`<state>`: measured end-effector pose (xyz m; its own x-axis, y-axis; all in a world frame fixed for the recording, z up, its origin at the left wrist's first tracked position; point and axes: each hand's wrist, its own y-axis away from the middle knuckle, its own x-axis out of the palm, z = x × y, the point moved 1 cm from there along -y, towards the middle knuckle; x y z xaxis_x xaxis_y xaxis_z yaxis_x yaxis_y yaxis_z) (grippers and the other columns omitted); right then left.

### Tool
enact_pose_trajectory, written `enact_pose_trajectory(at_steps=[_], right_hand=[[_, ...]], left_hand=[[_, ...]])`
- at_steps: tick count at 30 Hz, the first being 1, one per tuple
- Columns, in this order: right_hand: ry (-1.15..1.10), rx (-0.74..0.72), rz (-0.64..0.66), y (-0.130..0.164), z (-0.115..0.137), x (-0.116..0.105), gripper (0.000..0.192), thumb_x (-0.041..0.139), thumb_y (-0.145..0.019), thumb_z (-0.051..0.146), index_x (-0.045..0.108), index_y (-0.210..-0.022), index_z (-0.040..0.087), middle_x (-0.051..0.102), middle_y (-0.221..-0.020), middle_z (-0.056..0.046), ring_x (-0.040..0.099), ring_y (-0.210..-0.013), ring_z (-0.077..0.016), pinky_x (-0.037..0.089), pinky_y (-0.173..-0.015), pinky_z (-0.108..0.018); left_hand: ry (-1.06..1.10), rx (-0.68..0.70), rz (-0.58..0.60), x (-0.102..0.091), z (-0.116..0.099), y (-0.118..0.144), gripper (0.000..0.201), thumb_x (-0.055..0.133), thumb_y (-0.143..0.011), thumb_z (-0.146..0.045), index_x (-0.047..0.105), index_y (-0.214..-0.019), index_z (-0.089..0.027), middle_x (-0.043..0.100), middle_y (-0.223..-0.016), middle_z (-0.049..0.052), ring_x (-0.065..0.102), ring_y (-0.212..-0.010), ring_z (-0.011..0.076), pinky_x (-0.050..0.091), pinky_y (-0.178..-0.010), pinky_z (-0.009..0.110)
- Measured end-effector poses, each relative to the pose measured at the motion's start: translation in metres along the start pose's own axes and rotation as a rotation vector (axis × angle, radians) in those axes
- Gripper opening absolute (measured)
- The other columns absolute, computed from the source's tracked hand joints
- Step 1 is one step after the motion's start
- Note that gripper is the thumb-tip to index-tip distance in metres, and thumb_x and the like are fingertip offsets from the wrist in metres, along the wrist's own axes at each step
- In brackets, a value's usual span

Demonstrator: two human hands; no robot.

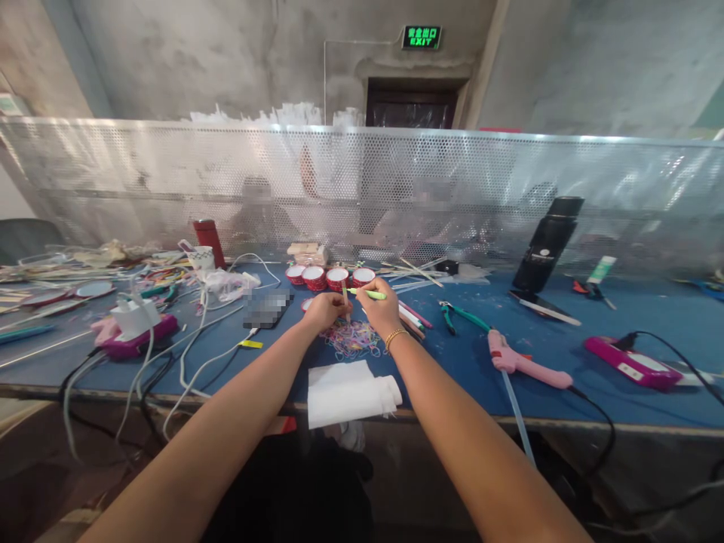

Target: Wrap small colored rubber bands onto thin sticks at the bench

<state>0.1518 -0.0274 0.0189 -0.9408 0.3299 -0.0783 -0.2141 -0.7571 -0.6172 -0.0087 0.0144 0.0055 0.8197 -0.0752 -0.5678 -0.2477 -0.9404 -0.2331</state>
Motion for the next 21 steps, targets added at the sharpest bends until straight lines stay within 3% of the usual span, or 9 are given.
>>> enact_pose_trajectory(at_steps=[11, 14, 17, 21], right_hand=[[-0.036, 0.014, 0.015, -0.002, -0.006, 0.001, 0.023, 0.068, -0.074, 0.045, 0.060, -0.072, 0.023, 0.071, -0.071, -0.002, 0.064, -0.070, -0.0200, 0.049, -0.069, -0.032], [-0.045, 0.016, -0.066, -0.007, -0.009, -0.002, 0.026, 0.069, -0.075, 0.047, 0.060, -0.074, 0.023, 0.070, -0.070, -0.001, 0.064, -0.068, -0.0188, 0.049, -0.070, -0.031], [-0.083, 0.032, -0.169, -0.013, -0.012, -0.010, 0.033, 0.063, -0.083, 0.055, 0.063, -0.088, 0.022, 0.069, -0.068, 0.000, 0.064, -0.065, -0.0181, 0.050, -0.069, -0.030], [0.150, 0.006, -0.089, -0.017, -0.018, -0.019, 0.030, 0.052, -0.094, 0.048, 0.066, -0.099, 0.023, 0.071, -0.071, -0.001, 0.065, -0.066, -0.0197, 0.047, -0.070, -0.031]], left_hand=[[0.003, -0.015, -0.009, -0.001, -0.002, 0.001, 0.007, 0.073, -0.081, -0.023, 0.079, -0.082, -0.019, 0.076, -0.075, 0.003, 0.067, -0.067, 0.0144, 0.046, -0.062, 0.021], [0.029, -0.020, -0.026, 0.000, -0.002, 0.002, 0.004, 0.074, -0.079, -0.021, 0.078, -0.079, -0.020, 0.076, -0.074, 0.003, 0.067, -0.068, 0.0152, 0.048, -0.064, 0.022], [0.056, -0.010, -0.061, 0.000, -0.002, 0.001, 0.008, 0.071, -0.082, -0.021, 0.076, -0.076, -0.019, 0.075, -0.073, 0.003, 0.067, -0.069, 0.0148, 0.049, -0.068, 0.022], [0.153, -0.012, -0.135, -0.002, -0.006, 0.000, 0.012, 0.063, -0.089, -0.023, 0.072, -0.082, -0.018, 0.073, -0.075, 0.002, 0.066, -0.068, 0.0136, 0.048, -0.068, 0.023]])
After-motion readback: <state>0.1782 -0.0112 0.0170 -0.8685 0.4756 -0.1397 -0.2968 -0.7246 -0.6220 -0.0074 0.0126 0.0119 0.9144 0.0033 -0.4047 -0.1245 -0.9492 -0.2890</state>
